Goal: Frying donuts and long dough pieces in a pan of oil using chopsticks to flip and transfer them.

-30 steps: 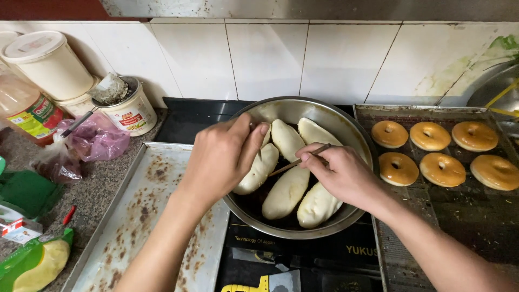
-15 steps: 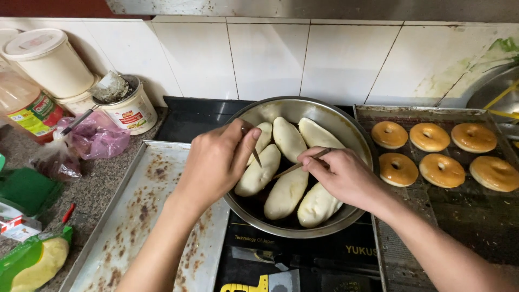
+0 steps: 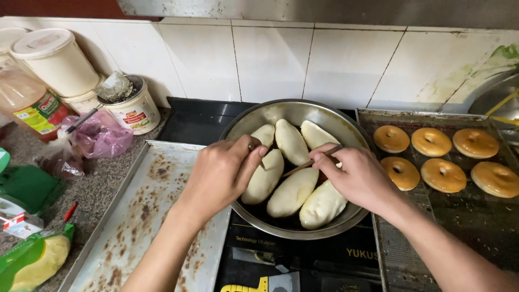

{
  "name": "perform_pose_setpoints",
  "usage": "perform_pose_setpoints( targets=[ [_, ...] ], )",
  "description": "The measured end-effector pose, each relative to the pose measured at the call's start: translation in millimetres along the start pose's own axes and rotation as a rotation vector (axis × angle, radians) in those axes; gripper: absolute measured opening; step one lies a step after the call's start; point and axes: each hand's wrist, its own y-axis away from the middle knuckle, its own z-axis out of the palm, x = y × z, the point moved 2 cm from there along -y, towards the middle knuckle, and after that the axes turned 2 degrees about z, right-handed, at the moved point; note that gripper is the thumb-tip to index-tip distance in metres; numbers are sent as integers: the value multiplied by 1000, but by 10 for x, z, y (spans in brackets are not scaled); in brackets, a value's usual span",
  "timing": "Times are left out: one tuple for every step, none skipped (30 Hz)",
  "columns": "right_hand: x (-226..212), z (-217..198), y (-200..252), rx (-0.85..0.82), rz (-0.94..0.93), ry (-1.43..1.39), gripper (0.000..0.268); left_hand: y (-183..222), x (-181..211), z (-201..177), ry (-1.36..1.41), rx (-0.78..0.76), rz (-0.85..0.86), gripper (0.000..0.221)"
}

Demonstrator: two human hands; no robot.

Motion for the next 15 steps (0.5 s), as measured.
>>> perform_pose_setpoints(
  targets=[
    [1, -4, -3, 11, 1, 4, 29, 1, -2, -4, 7, -9, 3, 28],
    [77, 9, -18, 12, -1, 5, 29, -7, 14, -15, 7, -7, 3, 28],
    [153, 22, -34, 21, -1, -4, 29, -14, 27, -27, 16, -6, -8, 28],
    [221, 46, -54, 30, -3, -16, 28, -15, 35, -50, 24, -5, -19, 28],
    [180, -32, -38, 29, -6, -17, 28, -10, 3, -75, 21, -4, -20, 28],
    [151, -116, -18, 30, 34, -13, 29, -9, -33, -97, 11, 4, -46, 27],
    [124, -201, 2, 30, 74, -9, 30, -9, -67, -118, 1, 12, -71, 26],
    [89, -314, 31, 35, 76, -6, 30, -26, -48, -152, 4, 14, -67, 26],
    [68, -429, 61, 40, 140, 3, 32, -45, -28, -186, -1, 17, -66, 26],
    [41, -535, 95, 44, 205, 9, 36, -62, -11, -231, -7, 18, -65, 26],
    [55, -578, 110, 49, 206, 8, 36, -75, 14, -223, -6, 19, -59, 26],
    [70, -624, 127, 78, 219, 21, 36, -84, 43, -211, 40, 3, -31, 26],
    [87, -670, 145, 107, 232, 34, 36, -92, 74, -198, 86, -13, -3, 26],
    [99, -669, 167, 111, 233, 33, 36, -83, 78, -165, 86, -12, 2, 26],
    [116, -665, 190, 102, 249, 38, 36, -72, 80, -124, 82, -44, -3, 29]
  ],
)
